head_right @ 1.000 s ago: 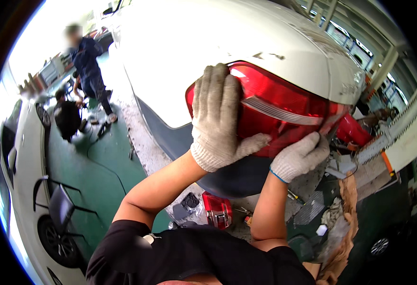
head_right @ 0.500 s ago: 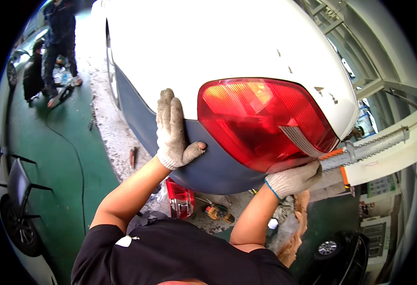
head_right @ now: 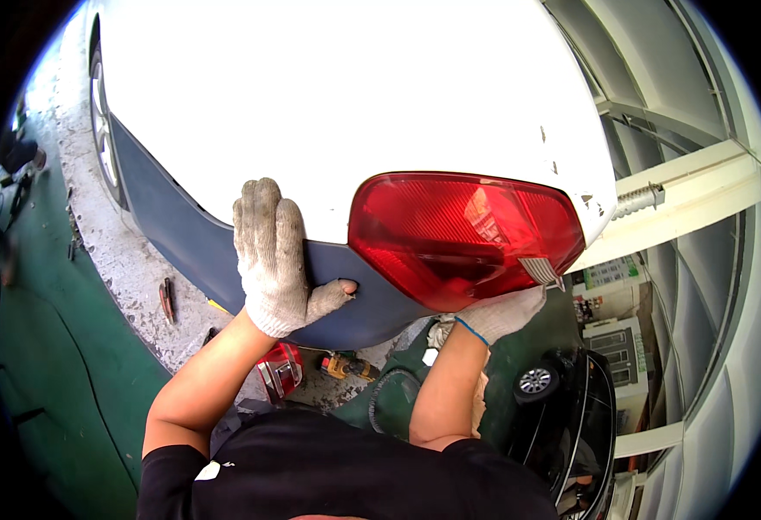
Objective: The person removes a red taillight assembly from the rear of a white car using a power drill. They then pick up a replacement taillight, align it with the mounting area, and press it into place by hand, adjusting its position to fit the bodywork.
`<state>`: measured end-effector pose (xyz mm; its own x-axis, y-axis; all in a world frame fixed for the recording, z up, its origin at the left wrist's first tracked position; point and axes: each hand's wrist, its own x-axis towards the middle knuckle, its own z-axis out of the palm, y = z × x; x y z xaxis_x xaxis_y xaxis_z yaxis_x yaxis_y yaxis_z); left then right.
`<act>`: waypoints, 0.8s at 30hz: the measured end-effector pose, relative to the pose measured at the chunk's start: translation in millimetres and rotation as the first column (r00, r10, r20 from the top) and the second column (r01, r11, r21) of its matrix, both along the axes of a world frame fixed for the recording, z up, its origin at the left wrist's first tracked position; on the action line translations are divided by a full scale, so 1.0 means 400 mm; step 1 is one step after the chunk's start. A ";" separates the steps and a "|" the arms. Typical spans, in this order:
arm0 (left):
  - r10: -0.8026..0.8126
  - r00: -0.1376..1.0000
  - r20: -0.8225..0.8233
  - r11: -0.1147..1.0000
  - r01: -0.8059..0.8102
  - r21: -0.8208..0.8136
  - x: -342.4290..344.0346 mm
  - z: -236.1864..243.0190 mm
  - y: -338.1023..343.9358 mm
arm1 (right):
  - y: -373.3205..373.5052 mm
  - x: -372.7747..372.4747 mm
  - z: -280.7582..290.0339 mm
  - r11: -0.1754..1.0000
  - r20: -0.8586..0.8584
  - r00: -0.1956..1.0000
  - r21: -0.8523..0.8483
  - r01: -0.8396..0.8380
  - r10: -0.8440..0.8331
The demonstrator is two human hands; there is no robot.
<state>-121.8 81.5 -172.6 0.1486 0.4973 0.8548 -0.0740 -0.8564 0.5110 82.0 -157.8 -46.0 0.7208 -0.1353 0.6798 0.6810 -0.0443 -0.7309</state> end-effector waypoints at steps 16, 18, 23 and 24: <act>-0.028 0.999 -0.045 1.000 0.028 0.005 -0.007 -0.006 0.005 | 0.030 -0.047 0.011 0.779 0.273 0.875 -0.402 0.482 -0.400; -0.050 0.998 -0.041 0.999 0.049 -0.019 -0.012 0.006 0.009 | 0.023 -0.047 0.011 0.611 0.355 0.804 -0.523 0.594 -0.477; -0.072 0.997 -0.035 0.997 0.071 -0.036 -0.010 0.005 0.004 | -0.013 -0.024 0.007 0.593 0.418 0.795 -0.529 0.607 -0.440; -0.040 0.999 -0.027 0.999 0.039 -0.006 -0.005 -0.003 0.002 | -0.018 -0.017 0.004 0.691 0.370 0.841 -0.484 0.537 -0.395</act>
<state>-123.7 82.3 -173.7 0.1914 0.4954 0.8473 -0.0937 -0.8501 0.5182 75.3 -164.8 -44.6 0.4900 0.0341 0.8711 0.5961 -0.7422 -0.3063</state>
